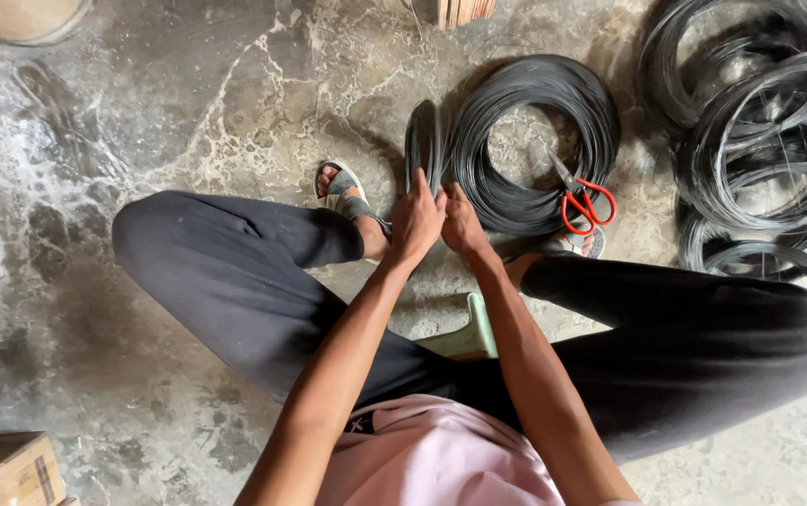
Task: The person sits on a small stool and uses red-handled shears to cut a coil of black wire. They then separate the cut section and wrap it into a smaller coil, securing it with a thin tie. The process is repeated with another coil.
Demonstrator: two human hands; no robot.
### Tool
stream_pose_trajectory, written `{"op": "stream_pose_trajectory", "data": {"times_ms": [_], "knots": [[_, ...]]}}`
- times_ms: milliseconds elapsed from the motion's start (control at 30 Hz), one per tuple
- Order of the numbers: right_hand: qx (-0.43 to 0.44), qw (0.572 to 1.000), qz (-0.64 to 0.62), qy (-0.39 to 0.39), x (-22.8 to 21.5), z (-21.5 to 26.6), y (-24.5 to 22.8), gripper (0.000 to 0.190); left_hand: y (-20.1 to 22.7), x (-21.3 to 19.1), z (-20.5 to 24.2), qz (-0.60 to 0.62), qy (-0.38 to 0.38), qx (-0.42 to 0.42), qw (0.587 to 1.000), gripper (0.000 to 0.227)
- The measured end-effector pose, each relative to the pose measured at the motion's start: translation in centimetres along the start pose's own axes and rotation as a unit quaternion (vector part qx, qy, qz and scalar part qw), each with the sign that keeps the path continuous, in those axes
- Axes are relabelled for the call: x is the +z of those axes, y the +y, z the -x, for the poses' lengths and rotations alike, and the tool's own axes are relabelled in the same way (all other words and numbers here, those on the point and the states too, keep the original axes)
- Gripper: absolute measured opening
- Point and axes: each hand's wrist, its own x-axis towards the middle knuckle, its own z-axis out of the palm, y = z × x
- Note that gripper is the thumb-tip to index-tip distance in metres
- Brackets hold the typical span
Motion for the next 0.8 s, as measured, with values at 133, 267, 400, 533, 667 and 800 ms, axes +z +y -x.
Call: {"op": "stream_pose_trajectory", "data": {"times_ms": [133,267,400,533,667,800], "knots": [[0.044,0.998,0.016,-0.043,0.6,-0.5,0.1,0.012,-1.4,-0.2,-0.6,0.002,0.0,-0.038,0.999,0.05],[0.111,0.992,0.008,-0.051,1.4,-0.9,-0.9,0.02,-3.3,-0.6,-1.4,0.001,0.001,-0.048,0.999,0.044],[0.209,0.964,-0.113,-0.12,2.5,-1.9,-0.2,0.033,-4.8,-1.2,-1.9,-0.018,0.01,-0.053,0.998,0.045],[0.199,0.964,-0.121,-0.125,3.0,-3.3,-0.5,0.033,-5.4,-1.7,-2.1,-0.011,0.012,-0.057,0.998,0.042],[0.18,0.964,-0.154,-0.124,3.5,-4.0,-0.7,0.038,-5.1,-2.5,-2.8,-0.016,0.012,-0.061,0.998,0.035],[0.222,0.952,-0.182,-0.107,4.6,-3.7,-0.2,0.035,-6.1,-2.2,-3.4,-0.045,0.018,-0.084,0.995,0.033]]}}
